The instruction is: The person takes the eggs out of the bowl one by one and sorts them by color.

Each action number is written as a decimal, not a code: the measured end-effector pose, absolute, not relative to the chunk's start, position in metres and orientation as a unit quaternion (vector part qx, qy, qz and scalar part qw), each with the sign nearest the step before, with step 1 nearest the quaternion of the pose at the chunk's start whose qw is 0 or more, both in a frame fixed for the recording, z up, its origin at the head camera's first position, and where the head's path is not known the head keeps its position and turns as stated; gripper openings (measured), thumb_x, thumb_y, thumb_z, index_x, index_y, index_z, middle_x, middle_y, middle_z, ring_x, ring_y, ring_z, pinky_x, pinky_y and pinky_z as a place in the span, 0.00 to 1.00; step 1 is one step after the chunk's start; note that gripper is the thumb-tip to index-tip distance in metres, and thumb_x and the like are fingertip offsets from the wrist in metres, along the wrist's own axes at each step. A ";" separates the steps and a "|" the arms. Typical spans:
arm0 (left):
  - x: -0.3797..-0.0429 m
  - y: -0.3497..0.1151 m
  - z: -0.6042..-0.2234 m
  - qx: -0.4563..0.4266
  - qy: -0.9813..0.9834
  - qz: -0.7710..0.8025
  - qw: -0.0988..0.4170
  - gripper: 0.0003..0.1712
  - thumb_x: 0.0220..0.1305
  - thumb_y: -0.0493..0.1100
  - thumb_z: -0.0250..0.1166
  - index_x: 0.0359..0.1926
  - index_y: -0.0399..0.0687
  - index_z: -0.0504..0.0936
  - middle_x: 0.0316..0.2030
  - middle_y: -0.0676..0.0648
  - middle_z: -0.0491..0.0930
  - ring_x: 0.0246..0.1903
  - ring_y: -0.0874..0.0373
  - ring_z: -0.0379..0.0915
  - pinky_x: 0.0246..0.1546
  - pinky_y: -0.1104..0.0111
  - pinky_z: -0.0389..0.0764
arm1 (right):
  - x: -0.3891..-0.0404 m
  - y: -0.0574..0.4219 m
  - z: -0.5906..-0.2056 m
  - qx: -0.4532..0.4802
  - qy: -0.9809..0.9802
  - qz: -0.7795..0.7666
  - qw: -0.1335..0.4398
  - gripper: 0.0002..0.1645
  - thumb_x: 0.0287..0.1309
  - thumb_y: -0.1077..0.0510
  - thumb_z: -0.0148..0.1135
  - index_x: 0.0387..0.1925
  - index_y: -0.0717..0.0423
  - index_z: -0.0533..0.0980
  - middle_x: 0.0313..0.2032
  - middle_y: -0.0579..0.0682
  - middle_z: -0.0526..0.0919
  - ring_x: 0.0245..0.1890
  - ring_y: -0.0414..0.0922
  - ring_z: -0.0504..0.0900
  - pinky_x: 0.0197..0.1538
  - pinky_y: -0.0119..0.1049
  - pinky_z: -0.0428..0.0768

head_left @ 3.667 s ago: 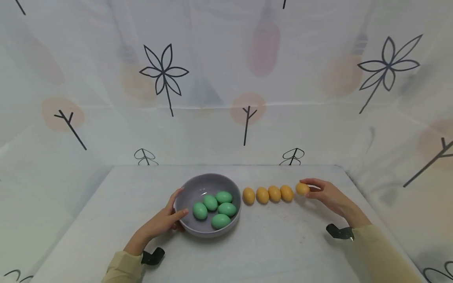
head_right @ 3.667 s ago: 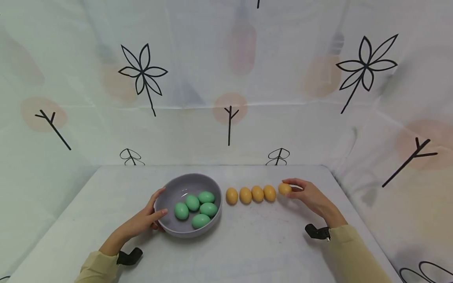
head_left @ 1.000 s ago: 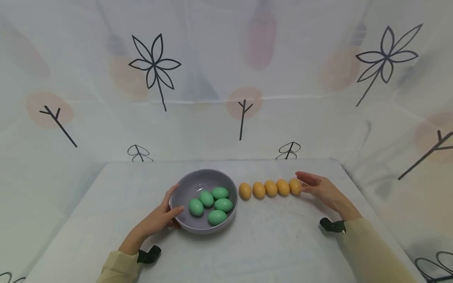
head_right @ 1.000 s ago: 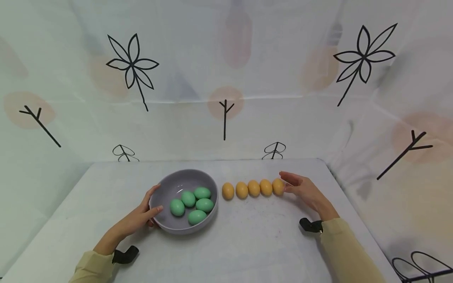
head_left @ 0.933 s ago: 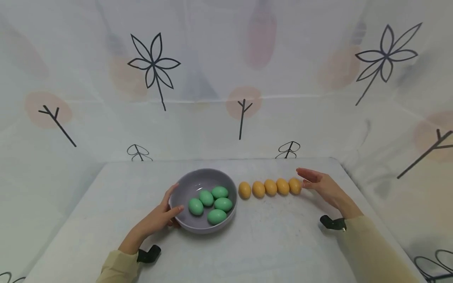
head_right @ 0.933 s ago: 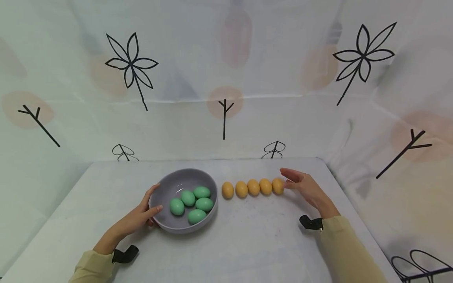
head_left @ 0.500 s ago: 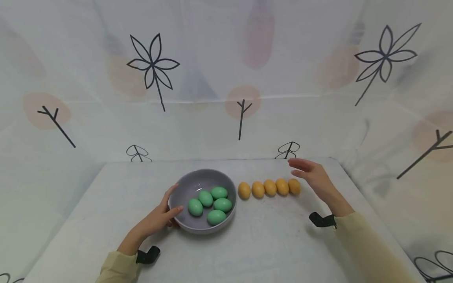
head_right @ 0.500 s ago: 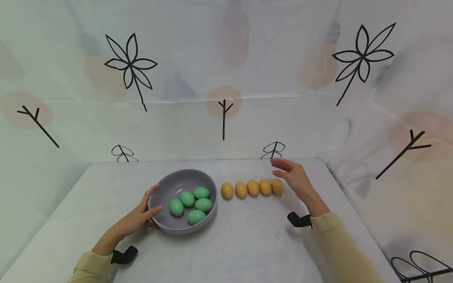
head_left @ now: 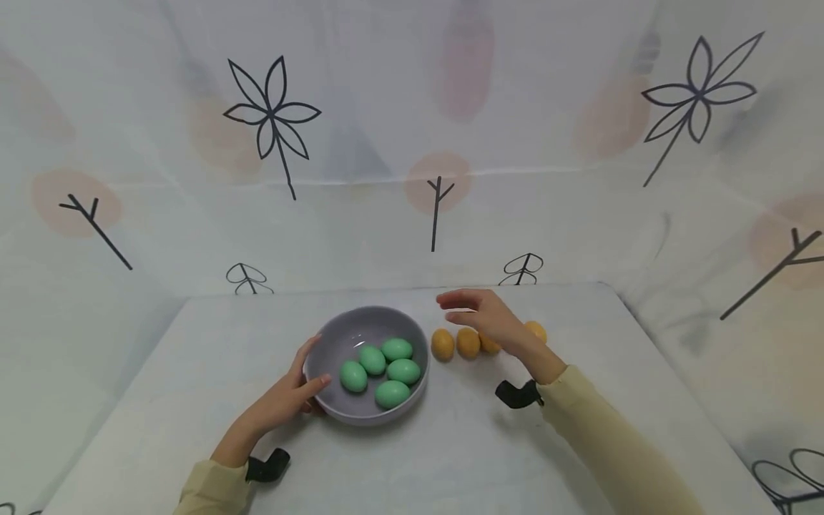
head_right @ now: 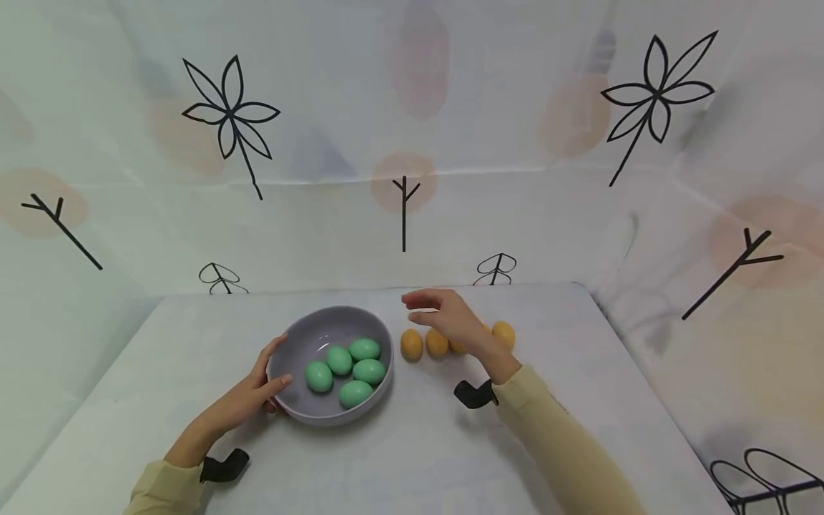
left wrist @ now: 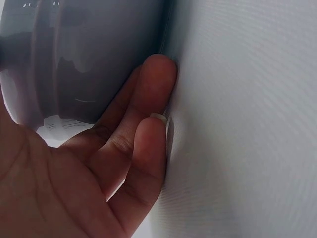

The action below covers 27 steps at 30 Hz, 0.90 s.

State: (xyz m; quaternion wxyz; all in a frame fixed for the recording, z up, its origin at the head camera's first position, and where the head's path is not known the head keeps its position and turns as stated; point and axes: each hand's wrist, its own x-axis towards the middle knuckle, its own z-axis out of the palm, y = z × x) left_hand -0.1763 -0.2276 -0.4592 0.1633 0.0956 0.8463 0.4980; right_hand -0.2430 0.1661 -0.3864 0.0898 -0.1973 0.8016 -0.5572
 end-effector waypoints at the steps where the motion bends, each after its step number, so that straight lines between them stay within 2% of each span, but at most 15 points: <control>1: -0.177 -0.228 -0.459 0.096 0.846 0.499 0.164 0.46 0.74 0.52 0.57 0.78 0.66 0.36 0.44 0.36 0.77 0.32 0.50 0.80 0.36 0.58 0.76 | -0.245 0.158 -0.386 -0.207 0.802 -0.552 0.097 0.24 0.66 0.60 0.63 0.62 0.60 0.75 0.59 0.55 0.79 0.62 0.53 0.74 0.63 0.48 0.70; 7: -0.178 -0.228 -0.460 0.094 0.845 0.499 0.167 0.45 0.75 0.52 0.56 0.78 0.66 0.36 0.45 0.36 0.77 0.32 0.49 0.80 0.36 0.58 0.76 | -0.259 0.111 -0.385 -0.253 0.804 -0.520 0.141 0.21 0.65 0.57 0.65 0.59 0.54 0.78 0.56 0.51 0.81 0.58 0.45 0.78 0.60 0.44 0.73; 11: -0.178 -0.227 -0.460 0.091 0.845 0.498 0.170 0.46 0.74 0.53 0.56 0.78 0.66 0.35 0.44 0.36 0.77 0.33 0.50 0.80 0.36 0.58 0.76 | -0.267 0.085 -0.382 -0.278 0.785 -0.522 0.184 0.21 0.67 0.58 0.62 0.60 0.58 0.77 0.56 0.54 0.81 0.56 0.45 0.79 0.58 0.43 0.75; 16: -0.179 -0.228 -0.460 0.089 0.842 0.503 0.175 0.46 0.74 0.53 0.57 0.78 0.67 0.35 0.51 0.32 0.75 0.34 0.50 0.81 0.37 0.58 0.77 | -0.278 0.058 -0.383 -0.288 0.758 -0.536 0.235 0.22 0.68 0.57 0.61 0.60 0.62 0.76 0.57 0.54 0.81 0.55 0.44 0.80 0.57 0.43 0.76; 23: -0.178 -0.228 -0.456 0.098 0.837 0.508 0.179 0.46 0.75 0.52 0.56 0.78 0.67 0.35 0.55 0.29 0.73 0.34 0.49 0.81 0.37 0.57 0.77 | -0.287 0.036 -0.392 -0.291 0.767 -0.505 0.267 0.21 0.67 0.54 0.63 0.58 0.58 0.79 0.54 0.46 0.82 0.54 0.42 0.80 0.56 0.42 0.77; 27: -0.178 -0.228 -0.455 0.104 0.837 0.506 0.178 0.46 0.75 0.53 0.56 0.78 0.66 0.34 0.51 0.31 0.76 0.34 0.49 0.81 0.37 0.57 0.77 | -0.290 0.033 -0.398 -0.297 0.789 -0.454 0.287 0.20 0.63 0.57 0.66 0.57 0.55 0.81 0.52 0.44 0.83 0.53 0.40 0.79 0.57 0.38 0.74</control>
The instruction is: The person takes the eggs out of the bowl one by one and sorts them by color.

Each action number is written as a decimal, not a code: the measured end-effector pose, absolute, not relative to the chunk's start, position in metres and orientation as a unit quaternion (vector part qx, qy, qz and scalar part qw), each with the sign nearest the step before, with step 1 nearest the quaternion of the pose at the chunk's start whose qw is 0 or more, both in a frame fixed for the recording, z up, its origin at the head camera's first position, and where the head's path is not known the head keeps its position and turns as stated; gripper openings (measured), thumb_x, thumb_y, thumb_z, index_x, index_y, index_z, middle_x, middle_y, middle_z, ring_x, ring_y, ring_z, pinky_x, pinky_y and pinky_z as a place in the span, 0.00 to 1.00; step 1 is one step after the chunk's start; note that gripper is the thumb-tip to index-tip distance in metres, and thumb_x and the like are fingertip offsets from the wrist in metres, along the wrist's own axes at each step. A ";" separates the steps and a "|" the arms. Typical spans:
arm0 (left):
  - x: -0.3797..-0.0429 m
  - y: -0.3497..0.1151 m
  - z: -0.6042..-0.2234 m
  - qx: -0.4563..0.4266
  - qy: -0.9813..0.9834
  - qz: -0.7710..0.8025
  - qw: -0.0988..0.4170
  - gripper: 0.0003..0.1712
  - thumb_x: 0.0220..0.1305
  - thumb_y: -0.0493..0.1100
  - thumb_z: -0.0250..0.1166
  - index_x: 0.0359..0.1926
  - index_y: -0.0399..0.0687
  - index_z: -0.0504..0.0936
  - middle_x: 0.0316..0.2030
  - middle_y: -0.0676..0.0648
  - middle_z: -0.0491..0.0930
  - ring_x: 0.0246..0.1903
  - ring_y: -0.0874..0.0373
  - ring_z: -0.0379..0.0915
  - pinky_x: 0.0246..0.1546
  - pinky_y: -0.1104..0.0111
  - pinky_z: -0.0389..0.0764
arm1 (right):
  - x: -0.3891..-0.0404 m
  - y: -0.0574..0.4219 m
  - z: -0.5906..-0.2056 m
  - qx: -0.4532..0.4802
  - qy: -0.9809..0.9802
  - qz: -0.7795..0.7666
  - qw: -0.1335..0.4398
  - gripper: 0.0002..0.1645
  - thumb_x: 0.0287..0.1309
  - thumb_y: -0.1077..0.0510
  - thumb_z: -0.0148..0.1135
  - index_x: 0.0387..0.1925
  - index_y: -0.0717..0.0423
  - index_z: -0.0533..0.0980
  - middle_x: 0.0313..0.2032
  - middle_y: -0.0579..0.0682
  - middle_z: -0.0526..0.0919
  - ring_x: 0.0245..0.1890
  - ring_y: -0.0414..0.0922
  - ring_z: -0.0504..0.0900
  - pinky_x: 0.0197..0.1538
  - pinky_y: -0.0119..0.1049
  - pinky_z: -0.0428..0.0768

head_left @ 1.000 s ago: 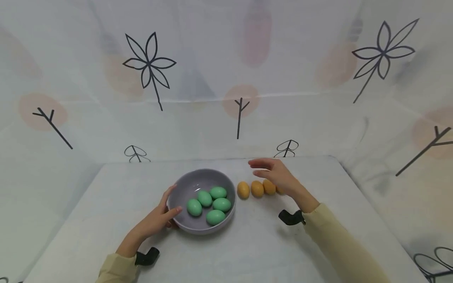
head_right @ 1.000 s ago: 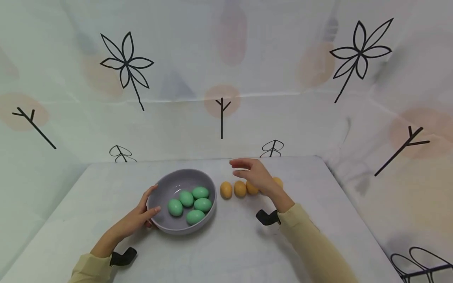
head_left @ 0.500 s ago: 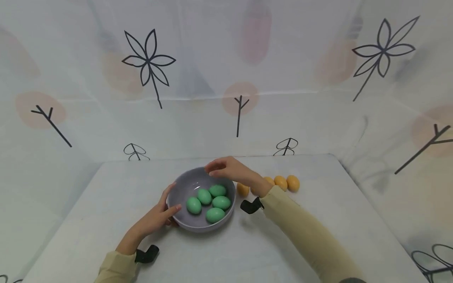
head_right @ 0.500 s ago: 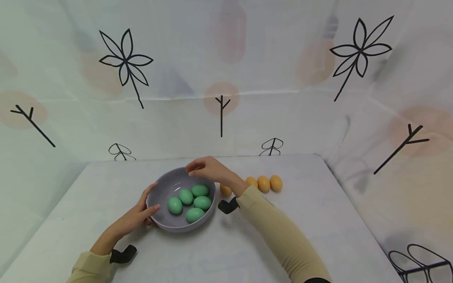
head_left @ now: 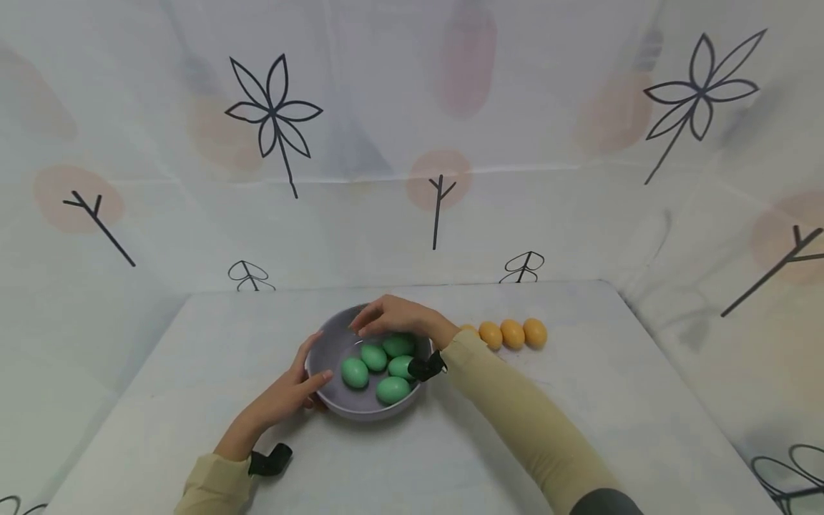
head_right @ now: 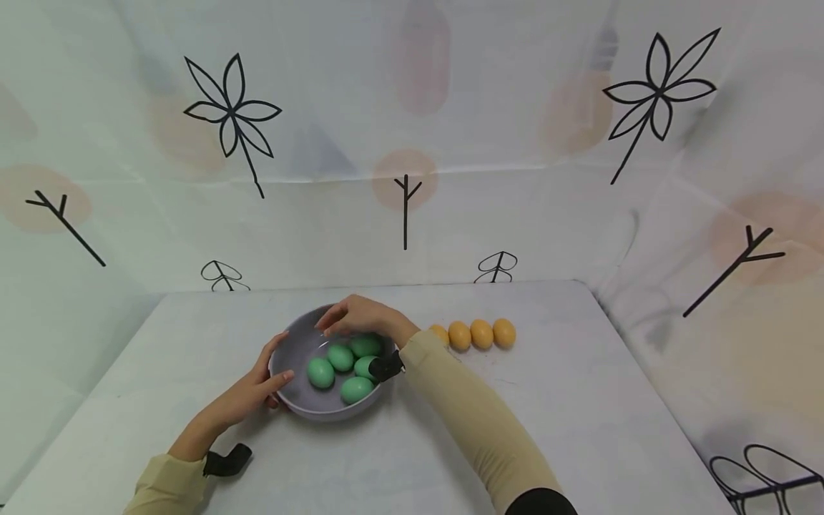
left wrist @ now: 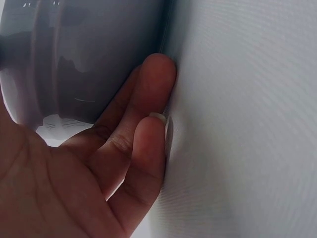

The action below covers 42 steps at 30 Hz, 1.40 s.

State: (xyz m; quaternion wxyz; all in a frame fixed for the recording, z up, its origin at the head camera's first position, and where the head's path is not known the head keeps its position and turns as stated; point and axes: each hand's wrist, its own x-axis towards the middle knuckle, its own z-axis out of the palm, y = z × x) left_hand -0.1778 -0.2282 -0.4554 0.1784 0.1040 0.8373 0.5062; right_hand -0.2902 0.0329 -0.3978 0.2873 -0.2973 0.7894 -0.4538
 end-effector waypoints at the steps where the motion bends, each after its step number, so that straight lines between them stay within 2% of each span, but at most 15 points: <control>1: -0.178 -0.228 -0.455 0.105 0.838 0.505 0.178 0.46 0.74 0.53 0.56 0.78 0.66 0.34 0.49 0.33 0.76 0.34 0.50 0.81 0.37 0.57 0.77 | -0.291 0.033 -0.399 -0.302 0.793 -0.441 0.293 0.21 0.62 0.58 0.67 0.57 0.55 0.81 0.52 0.44 0.83 0.54 0.40 0.79 0.57 0.37 0.73; 4: -0.180 -0.228 -0.456 0.107 0.838 0.506 0.176 0.46 0.74 0.53 0.56 0.78 0.66 0.34 0.46 0.35 0.78 0.34 0.50 0.81 0.37 0.57 0.77 | -0.293 0.032 -0.400 -0.317 0.793 -0.415 0.314 0.24 0.58 0.63 0.69 0.57 0.57 0.80 0.53 0.47 0.83 0.55 0.43 0.79 0.59 0.35 0.72; 10: -0.182 -0.229 -0.456 0.109 0.836 0.509 0.176 0.46 0.75 0.53 0.56 0.78 0.67 0.34 0.50 0.32 0.76 0.34 0.49 0.81 0.38 0.58 0.77 | -0.294 0.031 -0.400 -0.347 0.804 -0.357 0.325 0.29 0.53 0.66 0.73 0.58 0.57 0.80 0.55 0.48 0.83 0.58 0.46 0.78 0.60 0.35 0.71; 15: -0.184 -0.228 -0.458 0.111 0.837 0.509 0.171 0.45 0.75 0.54 0.55 0.78 0.68 0.34 0.53 0.31 0.74 0.33 0.49 0.81 0.38 0.57 0.76 | -0.294 0.031 -0.403 -0.363 0.820 -0.303 0.323 0.32 0.50 0.63 0.76 0.60 0.51 0.79 0.54 0.42 0.82 0.56 0.40 0.77 0.60 0.33 0.70; 19: -0.182 -0.228 -0.458 0.109 0.843 0.499 0.169 0.45 0.76 0.54 0.55 0.78 0.66 0.33 0.44 0.36 0.78 0.33 0.50 0.81 0.39 0.57 0.75 | -0.293 0.031 -0.403 -0.371 0.828 -0.270 0.322 0.35 0.49 0.60 0.78 0.61 0.47 0.79 0.55 0.40 0.81 0.55 0.36 0.76 0.60 0.33 0.68; 29: -0.178 -0.228 -0.456 0.103 0.854 0.483 0.164 0.45 0.74 0.56 0.55 0.78 0.67 0.35 0.35 0.40 0.78 0.31 0.51 0.79 0.38 0.60 0.75 | -0.291 0.029 -0.401 -0.365 0.846 -0.246 0.300 0.34 0.47 0.58 0.80 0.59 0.45 0.80 0.55 0.41 0.81 0.54 0.38 0.76 0.60 0.36 0.70; 33: -0.178 -0.228 -0.456 0.100 0.853 0.485 0.167 0.45 0.74 0.57 0.55 0.78 0.69 0.35 0.35 0.40 0.78 0.32 0.51 0.80 0.39 0.61 0.75 | -0.290 0.030 -0.403 -0.366 0.854 -0.237 0.284 0.33 0.48 0.56 0.79 0.58 0.45 0.80 0.53 0.40 0.81 0.53 0.38 0.76 0.59 0.36 0.71; 42: -0.176 -0.227 -0.456 0.100 0.857 0.478 0.165 0.45 0.75 0.55 0.56 0.79 0.64 0.35 0.36 0.40 0.77 0.32 0.51 0.78 0.38 0.59 0.75 | -0.287 0.031 -0.404 -0.353 0.863 -0.245 0.266 0.30 0.48 0.57 0.79 0.55 0.45 0.82 0.51 0.41 0.82 0.50 0.38 0.77 0.56 0.37 0.72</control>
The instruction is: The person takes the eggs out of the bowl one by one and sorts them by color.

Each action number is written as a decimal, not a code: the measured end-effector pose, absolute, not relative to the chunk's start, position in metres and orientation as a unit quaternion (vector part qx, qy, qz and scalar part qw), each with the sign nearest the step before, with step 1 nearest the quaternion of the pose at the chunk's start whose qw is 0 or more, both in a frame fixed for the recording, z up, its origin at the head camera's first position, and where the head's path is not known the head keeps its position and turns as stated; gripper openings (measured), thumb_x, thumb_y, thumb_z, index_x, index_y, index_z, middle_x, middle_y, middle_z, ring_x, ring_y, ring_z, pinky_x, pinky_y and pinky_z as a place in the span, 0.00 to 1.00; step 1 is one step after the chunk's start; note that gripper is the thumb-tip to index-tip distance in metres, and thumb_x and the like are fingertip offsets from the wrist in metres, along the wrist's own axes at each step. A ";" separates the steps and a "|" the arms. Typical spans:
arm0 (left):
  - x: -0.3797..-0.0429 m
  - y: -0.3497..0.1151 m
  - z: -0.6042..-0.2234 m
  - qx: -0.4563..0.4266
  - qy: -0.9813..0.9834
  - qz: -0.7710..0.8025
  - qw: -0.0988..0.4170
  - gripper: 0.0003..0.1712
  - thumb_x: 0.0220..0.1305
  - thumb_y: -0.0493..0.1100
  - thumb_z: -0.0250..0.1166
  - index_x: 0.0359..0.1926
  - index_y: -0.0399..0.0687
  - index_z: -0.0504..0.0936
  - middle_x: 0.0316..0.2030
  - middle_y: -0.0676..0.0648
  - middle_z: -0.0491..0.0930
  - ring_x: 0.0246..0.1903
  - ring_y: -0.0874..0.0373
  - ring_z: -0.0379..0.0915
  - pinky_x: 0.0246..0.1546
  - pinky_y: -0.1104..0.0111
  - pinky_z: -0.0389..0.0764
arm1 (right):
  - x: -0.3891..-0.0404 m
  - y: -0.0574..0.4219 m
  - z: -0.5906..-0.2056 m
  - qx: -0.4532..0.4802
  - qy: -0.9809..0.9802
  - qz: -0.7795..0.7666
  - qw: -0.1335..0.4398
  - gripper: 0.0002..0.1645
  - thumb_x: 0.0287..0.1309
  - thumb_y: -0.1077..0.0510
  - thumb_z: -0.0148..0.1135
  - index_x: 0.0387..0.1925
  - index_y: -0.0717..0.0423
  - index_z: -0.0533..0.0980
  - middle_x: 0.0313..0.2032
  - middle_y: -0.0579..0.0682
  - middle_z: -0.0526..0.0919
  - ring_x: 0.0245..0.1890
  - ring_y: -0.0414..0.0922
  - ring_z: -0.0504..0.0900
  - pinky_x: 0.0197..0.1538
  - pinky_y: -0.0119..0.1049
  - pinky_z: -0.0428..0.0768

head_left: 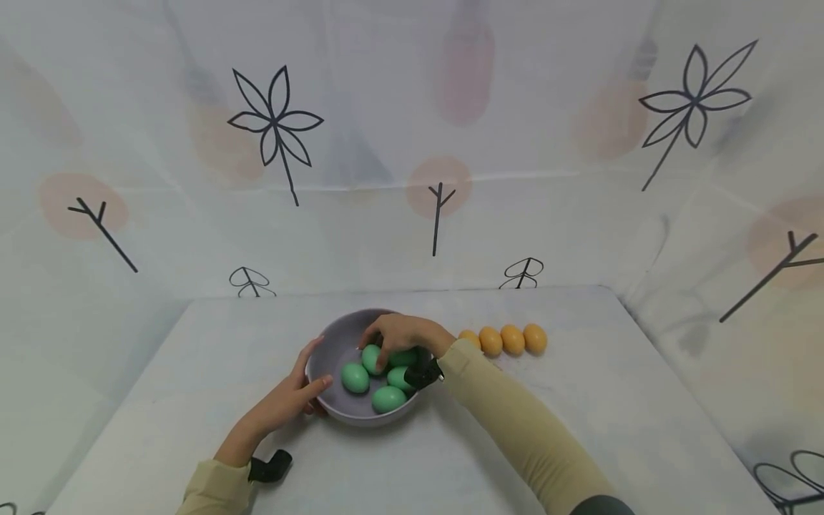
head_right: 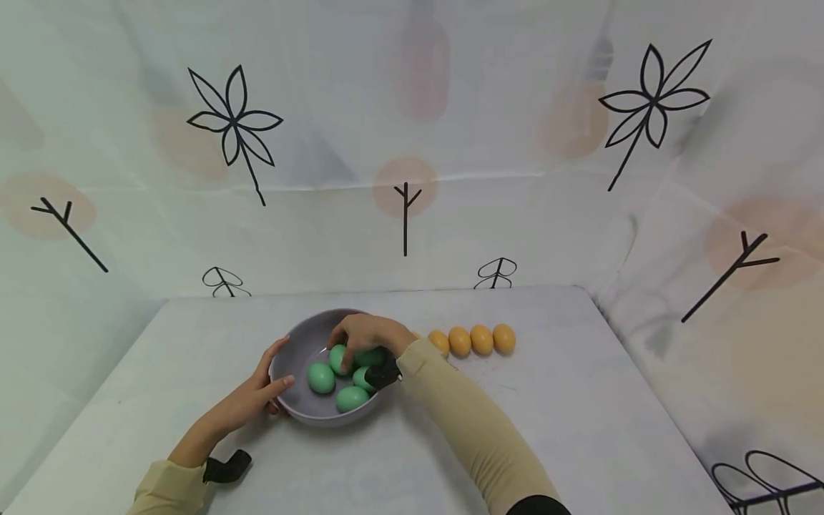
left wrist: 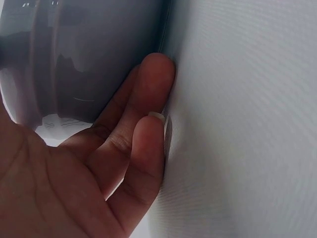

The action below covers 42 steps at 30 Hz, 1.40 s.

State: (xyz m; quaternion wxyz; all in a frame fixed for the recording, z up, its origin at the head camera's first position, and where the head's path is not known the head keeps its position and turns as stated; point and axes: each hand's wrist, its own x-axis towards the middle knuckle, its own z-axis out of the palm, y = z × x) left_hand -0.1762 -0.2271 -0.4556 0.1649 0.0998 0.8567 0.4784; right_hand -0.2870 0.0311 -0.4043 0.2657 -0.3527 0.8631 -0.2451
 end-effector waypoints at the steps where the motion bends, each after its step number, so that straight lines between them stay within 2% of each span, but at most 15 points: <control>1: -0.176 -0.227 -0.455 0.100 0.857 0.478 0.165 0.45 0.75 0.55 0.56 0.79 0.64 0.35 0.37 0.41 0.77 0.32 0.51 0.78 0.38 0.59 0.75 | -0.286 0.031 -0.404 -0.351 0.864 -0.246 0.264 0.30 0.48 0.57 0.78 0.55 0.44 0.82 0.50 0.41 0.82 0.50 0.38 0.77 0.56 0.37 0.72; 12: -0.176 -0.227 -0.458 0.092 0.859 0.477 0.164 0.45 0.74 0.57 0.56 0.78 0.69 0.36 0.35 0.40 0.76 0.32 0.51 0.78 0.37 0.60 0.76 | -0.288 0.034 -0.405 -0.339 0.867 -0.278 0.237 0.30 0.45 0.56 0.78 0.54 0.41 0.82 0.50 0.39 0.81 0.49 0.39 0.75 0.56 0.38 0.71; 20: -0.176 -0.226 -0.458 0.091 0.861 0.473 0.164 0.46 0.73 0.59 0.56 0.78 0.67 0.36 0.38 0.40 0.77 0.32 0.51 0.78 0.37 0.61 0.76 | -0.283 0.046 -0.394 -0.349 0.851 -0.322 0.222 0.32 0.47 0.56 0.77 0.57 0.43 0.81 0.49 0.38 0.81 0.47 0.39 0.78 0.51 0.36 0.75; 32: -0.176 -0.225 -0.457 0.090 0.854 0.487 0.162 0.45 0.74 0.54 0.56 0.78 0.65 0.37 0.42 0.39 0.77 0.32 0.50 0.79 0.37 0.58 0.76 | -0.270 0.082 -0.371 -0.339 0.838 -0.384 0.190 0.33 0.51 0.55 0.75 0.61 0.49 0.79 0.57 0.39 0.78 0.54 0.42 0.76 0.58 0.43 0.72; 42: -0.175 -0.226 -0.453 0.096 0.854 0.486 0.160 0.45 0.74 0.55 0.57 0.78 0.66 0.37 0.40 0.38 0.77 0.31 0.51 0.79 0.37 0.59 0.76 | -0.246 0.125 -0.370 -0.285 0.830 -0.444 0.182 0.34 0.52 0.56 0.74 0.63 0.48 0.77 0.57 0.39 0.78 0.58 0.45 0.74 0.56 0.44 0.75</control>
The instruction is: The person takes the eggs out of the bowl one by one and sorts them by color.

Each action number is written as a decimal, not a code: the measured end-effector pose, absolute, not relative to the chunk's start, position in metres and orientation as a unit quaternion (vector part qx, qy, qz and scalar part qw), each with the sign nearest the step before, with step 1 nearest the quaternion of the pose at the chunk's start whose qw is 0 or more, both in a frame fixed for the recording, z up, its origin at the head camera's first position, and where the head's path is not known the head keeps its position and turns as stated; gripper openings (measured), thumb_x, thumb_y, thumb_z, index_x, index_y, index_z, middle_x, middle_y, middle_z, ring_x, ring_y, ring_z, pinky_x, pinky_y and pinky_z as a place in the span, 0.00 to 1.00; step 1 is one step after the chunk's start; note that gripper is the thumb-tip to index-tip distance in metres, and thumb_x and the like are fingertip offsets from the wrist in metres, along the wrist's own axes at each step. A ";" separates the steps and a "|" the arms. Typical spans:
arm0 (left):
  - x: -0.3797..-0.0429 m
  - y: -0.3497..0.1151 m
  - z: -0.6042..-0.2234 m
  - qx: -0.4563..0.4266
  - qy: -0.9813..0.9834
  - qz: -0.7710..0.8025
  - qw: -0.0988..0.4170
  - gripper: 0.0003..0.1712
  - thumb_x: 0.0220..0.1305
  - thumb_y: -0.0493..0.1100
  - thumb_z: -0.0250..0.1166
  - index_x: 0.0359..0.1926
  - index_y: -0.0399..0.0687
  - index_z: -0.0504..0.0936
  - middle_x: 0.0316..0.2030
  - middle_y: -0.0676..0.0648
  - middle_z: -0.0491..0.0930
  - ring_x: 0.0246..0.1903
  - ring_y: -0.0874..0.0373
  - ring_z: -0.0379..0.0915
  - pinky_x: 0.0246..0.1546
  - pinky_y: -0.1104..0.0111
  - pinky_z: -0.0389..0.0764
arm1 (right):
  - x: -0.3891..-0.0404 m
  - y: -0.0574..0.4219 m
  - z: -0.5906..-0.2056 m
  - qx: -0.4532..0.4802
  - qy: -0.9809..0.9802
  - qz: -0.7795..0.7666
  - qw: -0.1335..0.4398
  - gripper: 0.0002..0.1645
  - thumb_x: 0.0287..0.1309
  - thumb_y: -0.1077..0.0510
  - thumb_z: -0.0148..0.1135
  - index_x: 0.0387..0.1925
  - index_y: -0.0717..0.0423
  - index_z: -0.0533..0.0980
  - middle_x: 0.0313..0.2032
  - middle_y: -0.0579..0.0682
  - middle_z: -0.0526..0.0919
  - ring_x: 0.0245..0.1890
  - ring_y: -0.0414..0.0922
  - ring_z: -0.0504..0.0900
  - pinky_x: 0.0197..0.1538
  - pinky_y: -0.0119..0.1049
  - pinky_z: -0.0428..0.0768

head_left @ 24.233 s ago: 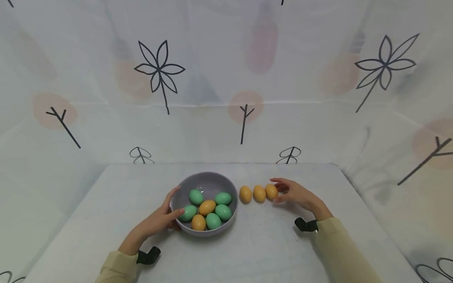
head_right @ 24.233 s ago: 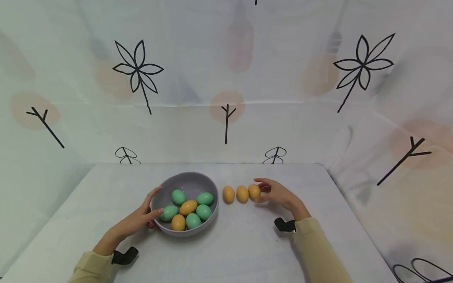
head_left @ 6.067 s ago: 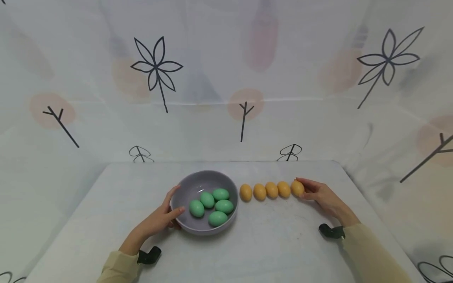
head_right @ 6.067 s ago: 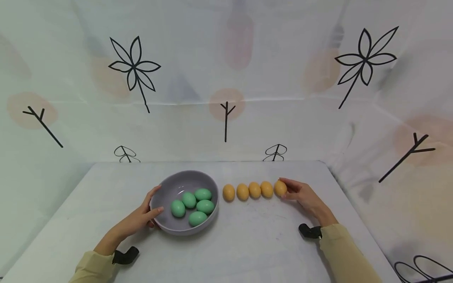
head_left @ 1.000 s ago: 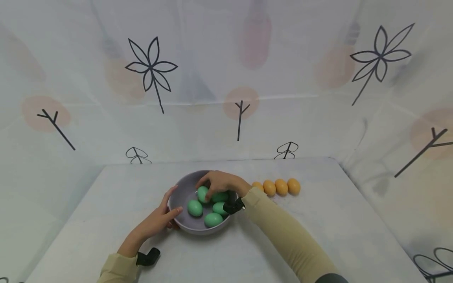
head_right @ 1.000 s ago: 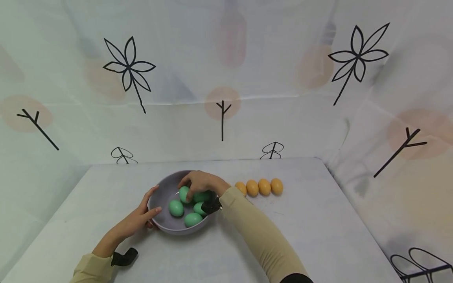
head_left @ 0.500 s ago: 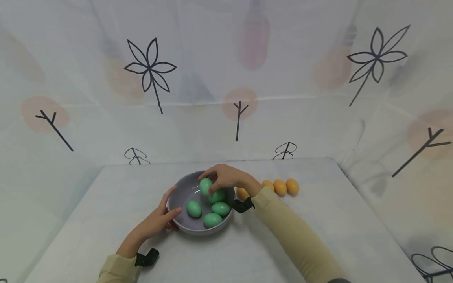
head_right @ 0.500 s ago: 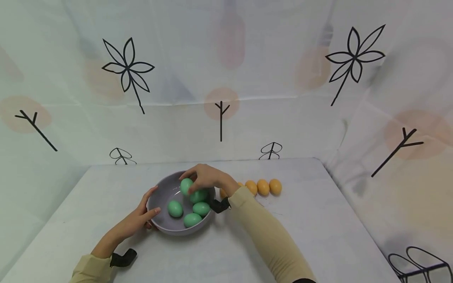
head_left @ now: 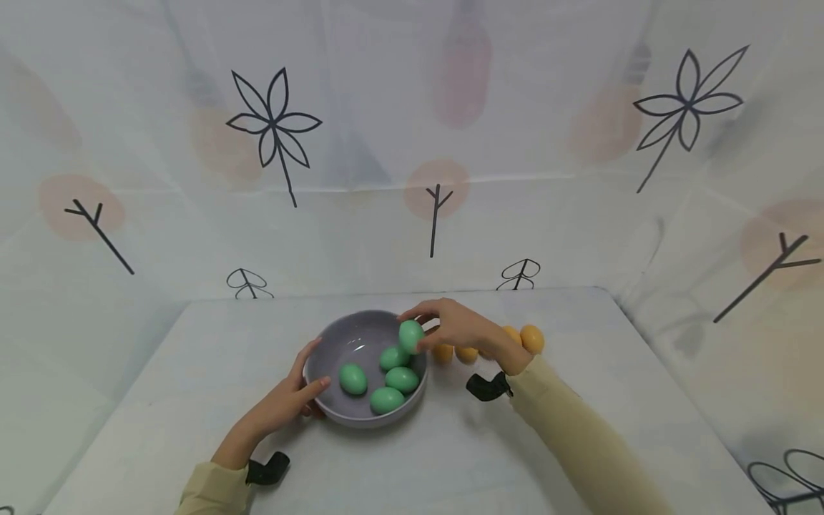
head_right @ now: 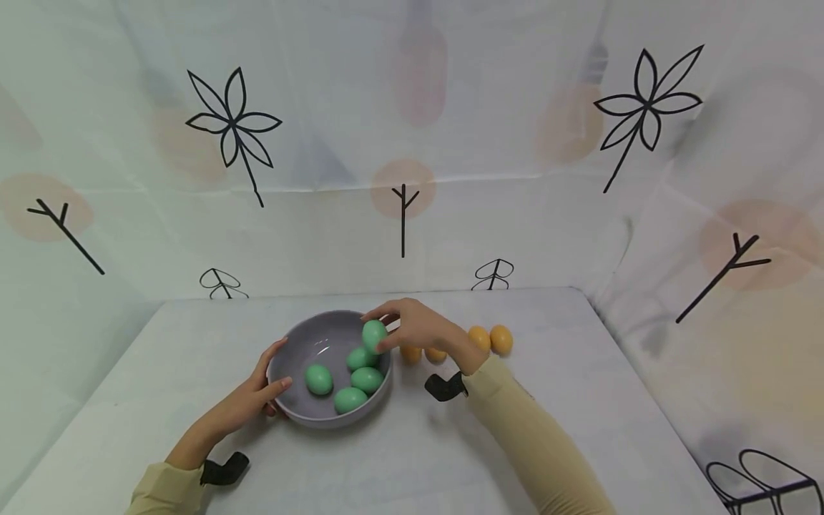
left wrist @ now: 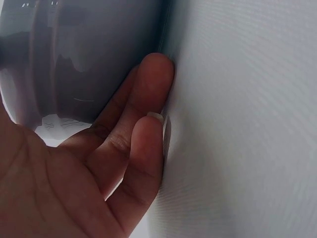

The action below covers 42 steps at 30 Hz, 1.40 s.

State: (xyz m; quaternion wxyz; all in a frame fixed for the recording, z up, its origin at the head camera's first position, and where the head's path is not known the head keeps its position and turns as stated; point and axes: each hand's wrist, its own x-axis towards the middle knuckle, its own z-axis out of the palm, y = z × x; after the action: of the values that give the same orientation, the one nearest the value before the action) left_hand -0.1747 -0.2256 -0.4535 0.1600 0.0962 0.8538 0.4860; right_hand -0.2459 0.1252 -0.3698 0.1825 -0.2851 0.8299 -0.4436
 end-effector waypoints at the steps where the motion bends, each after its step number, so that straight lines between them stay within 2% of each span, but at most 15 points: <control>1: -0.174 -0.226 -0.453 0.096 0.854 0.486 0.160 0.45 0.74 0.55 0.57 0.78 0.66 0.37 0.39 0.38 0.77 0.31 0.50 0.78 0.37 0.59 0.76 | -0.243 0.129 -0.371 -0.279 0.830 -0.449 0.180 0.34 0.52 0.56 0.74 0.62 0.48 0.77 0.57 0.39 0.78 0.58 0.45 0.74 0.56 0.44 0.75; 9: -0.174 -0.228 -0.455 0.102 0.852 0.487 0.162 0.45 0.75 0.54 0.56 0.78 0.65 0.36 0.39 0.39 0.77 0.32 0.51 0.79 0.37 0.58 0.76 | -0.223 0.155 -0.390 -0.286 0.807 -0.493 0.158 0.31 0.56 0.58 0.71 0.63 0.55 0.76 0.56 0.47 0.78 0.55 0.50 0.76 0.55 0.43 0.77; 19: -0.174 -0.226 -0.459 0.093 0.852 0.490 0.160 0.45 0.75 0.53 0.56 0.79 0.66 0.36 0.41 0.39 0.77 0.32 0.50 0.78 0.37 0.58 0.76 | -0.197 0.180 -0.416 -0.262 0.814 -0.505 0.119 0.32 0.56 0.55 0.73 0.61 0.58 0.74 0.59 0.51 0.76 0.58 0.53 0.75 0.57 0.48 0.75; 25: -0.173 -0.228 -0.458 0.093 0.855 0.486 0.158 0.45 0.74 0.55 0.56 0.78 0.67 0.36 0.38 0.40 0.78 0.32 0.51 0.78 0.37 0.59 0.76 | -0.186 0.184 -0.441 -0.264 0.797 -0.531 0.116 0.33 0.55 0.58 0.74 0.60 0.63 0.74 0.58 0.56 0.73 0.57 0.56 0.75 0.54 0.41 0.78; 31: -0.174 -0.227 -0.458 0.093 0.853 0.489 0.159 0.45 0.74 0.56 0.56 0.78 0.67 0.36 0.45 0.36 0.77 0.32 0.51 0.79 0.37 0.60 0.76 | -0.183 0.186 -0.457 -0.271 0.806 -0.512 0.123 0.34 0.53 0.57 0.75 0.60 0.64 0.75 0.55 0.53 0.77 0.54 0.52 0.77 0.53 0.41 0.79; 36: -0.175 -0.227 -0.458 0.092 0.855 0.484 0.159 0.45 0.74 0.57 0.56 0.78 0.67 0.36 0.42 0.38 0.78 0.32 0.51 0.79 0.37 0.61 0.76 | -0.185 0.189 -0.464 -0.287 0.821 -0.479 0.119 0.34 0.51 0.54 0.76 0.58 0.61 0.76 0.53 0.49 0.79 0.51 0.47 0.79 0.51 0.41 0.79; 42: -0.175 -0.227 -0.456 0.092 0.854 0.487 0.160 0.45 0.74 0.56 0.56 0.78 0.67 0.36 0.40 0.39 0.78 0.31 0.51 0.79 0.37 0.60 0.75 | -0.188 0.192 -0.470 -0.281 0.832 -0.457 0.140 0.33 0.49 0.49 0.77 0.58 0.52 0.79 0.54 0.41 0.80 0.55 0.45 0.75 0.60 0.41 0.70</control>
State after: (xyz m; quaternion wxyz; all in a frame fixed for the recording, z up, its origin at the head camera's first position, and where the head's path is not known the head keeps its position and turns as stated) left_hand -0.1750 -0.2267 -0.4564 0.1597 0.0918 0.8537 0.4870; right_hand -0.1875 0.1919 -0.4697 0.1399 -0.2808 0.8325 -0.4567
